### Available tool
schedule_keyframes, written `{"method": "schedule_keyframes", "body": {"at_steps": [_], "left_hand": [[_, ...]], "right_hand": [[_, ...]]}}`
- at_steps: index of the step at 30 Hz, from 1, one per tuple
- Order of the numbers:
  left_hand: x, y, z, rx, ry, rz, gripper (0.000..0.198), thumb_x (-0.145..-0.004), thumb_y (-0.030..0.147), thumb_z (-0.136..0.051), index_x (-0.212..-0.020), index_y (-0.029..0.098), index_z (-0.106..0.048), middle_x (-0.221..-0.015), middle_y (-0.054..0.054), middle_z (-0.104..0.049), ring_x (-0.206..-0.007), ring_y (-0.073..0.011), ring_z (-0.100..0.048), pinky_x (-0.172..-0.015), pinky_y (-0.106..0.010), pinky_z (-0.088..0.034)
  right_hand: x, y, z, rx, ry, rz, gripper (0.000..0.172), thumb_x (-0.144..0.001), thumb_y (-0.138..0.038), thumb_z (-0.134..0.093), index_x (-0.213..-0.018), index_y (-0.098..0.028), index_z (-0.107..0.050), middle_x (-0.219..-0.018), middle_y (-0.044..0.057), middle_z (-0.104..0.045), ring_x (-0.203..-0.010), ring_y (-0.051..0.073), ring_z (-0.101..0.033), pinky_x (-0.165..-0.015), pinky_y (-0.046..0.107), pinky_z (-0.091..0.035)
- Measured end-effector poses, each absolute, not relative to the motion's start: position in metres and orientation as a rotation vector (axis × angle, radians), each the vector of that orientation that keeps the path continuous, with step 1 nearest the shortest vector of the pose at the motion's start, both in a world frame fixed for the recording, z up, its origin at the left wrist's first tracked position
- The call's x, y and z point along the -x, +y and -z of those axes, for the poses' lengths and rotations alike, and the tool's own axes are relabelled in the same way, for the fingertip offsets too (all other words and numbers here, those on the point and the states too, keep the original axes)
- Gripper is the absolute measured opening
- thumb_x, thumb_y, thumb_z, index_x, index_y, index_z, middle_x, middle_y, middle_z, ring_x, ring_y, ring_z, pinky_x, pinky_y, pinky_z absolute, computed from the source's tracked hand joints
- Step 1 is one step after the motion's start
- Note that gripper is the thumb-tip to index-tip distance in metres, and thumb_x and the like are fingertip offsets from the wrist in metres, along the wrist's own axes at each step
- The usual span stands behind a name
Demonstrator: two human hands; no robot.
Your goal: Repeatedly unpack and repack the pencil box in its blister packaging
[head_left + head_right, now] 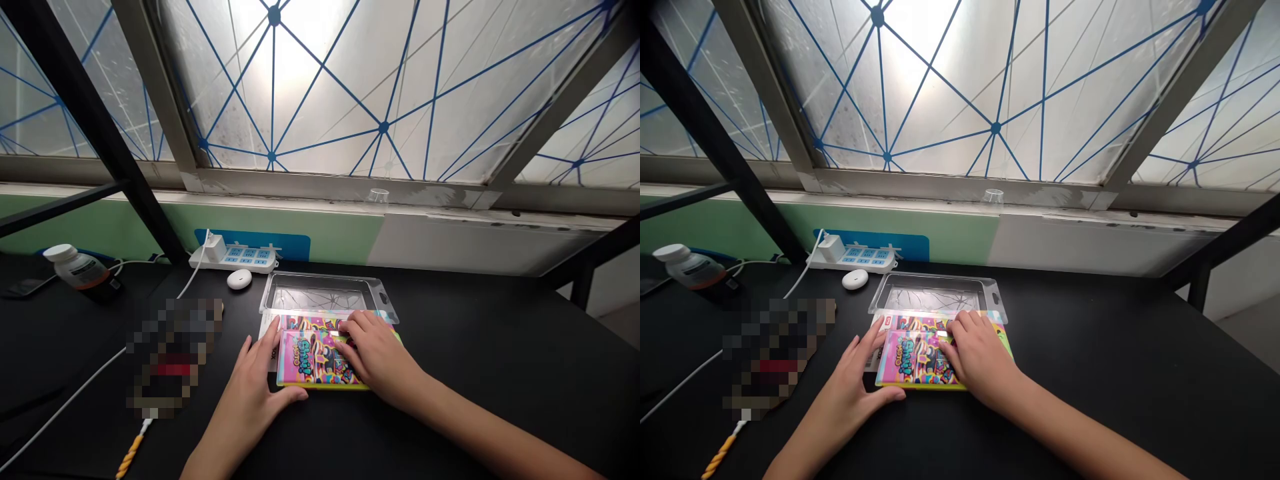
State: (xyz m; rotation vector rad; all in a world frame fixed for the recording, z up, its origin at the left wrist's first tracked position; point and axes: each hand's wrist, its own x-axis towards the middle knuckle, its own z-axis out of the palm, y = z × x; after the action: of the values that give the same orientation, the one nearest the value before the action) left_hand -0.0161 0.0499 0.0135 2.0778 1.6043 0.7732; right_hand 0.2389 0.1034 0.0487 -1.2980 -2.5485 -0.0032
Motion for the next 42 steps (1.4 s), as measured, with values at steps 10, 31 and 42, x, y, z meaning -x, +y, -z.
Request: {"method": "schedule_keyframes", "body": {"at_steps": [10,31,42], "left_hand": [[0.02,0.05,-0.018,-2.083,1.587,-0.794,0.087,-0.087,0.029,-0.069,-0.158,0.033,-0.019,-0.152,-0.008,-0.05,-0.142,-0.0314,-0.043,-0.118,-0.057,-0.031],[0.037,0.046,-0.017,-1.85,1.62,-0.606,0.06,-0.099,0.055,-0.045,-0.155,0.035,-0.031,-0.16,-0.005,-0.032,-0.148,-0.0349,-0.024,-0.112,-0.06,-0.037],[0.036,0.049,-0.015,-1.747,1.538,-0.691,0.071,-0.098,0.066,-0.028,-0.155,0.024,-0.037,-0.16,-0.005,-0.035,-0.151,-0.0325,-0.018,-0.122,-0.057,-0.016]], "right_hand": [[-0.234,0.102,-0.032,1.242,-2.367,0.095,0.01,-0.099,-0.024,-0.047,-0.099,-0.019,-0.056,-0.097,0.012,-0.059,-0.093,0.028,-0.057,-0.08,0.045,-0.051],[-0.313,0.039,-0.088,0.91,-2.77,-0.184,0.048,-0.085,-0.054,-0.069,-0.125,-0.029,-0.058,-0.137,0.011,-0.06,-0.122,0.03,-0.059,-0.096,0.041,-0.056],[-0.362,0.054,-0.001,1.5,-2.273,-0.476,0.061,-0.094,-0.043,-0.056,-0.151,-0.027,-0.041,-0.152,0.011,-0.048,-0.141,0.035,-0.042,-0.113,0.057,-0.039]]}}
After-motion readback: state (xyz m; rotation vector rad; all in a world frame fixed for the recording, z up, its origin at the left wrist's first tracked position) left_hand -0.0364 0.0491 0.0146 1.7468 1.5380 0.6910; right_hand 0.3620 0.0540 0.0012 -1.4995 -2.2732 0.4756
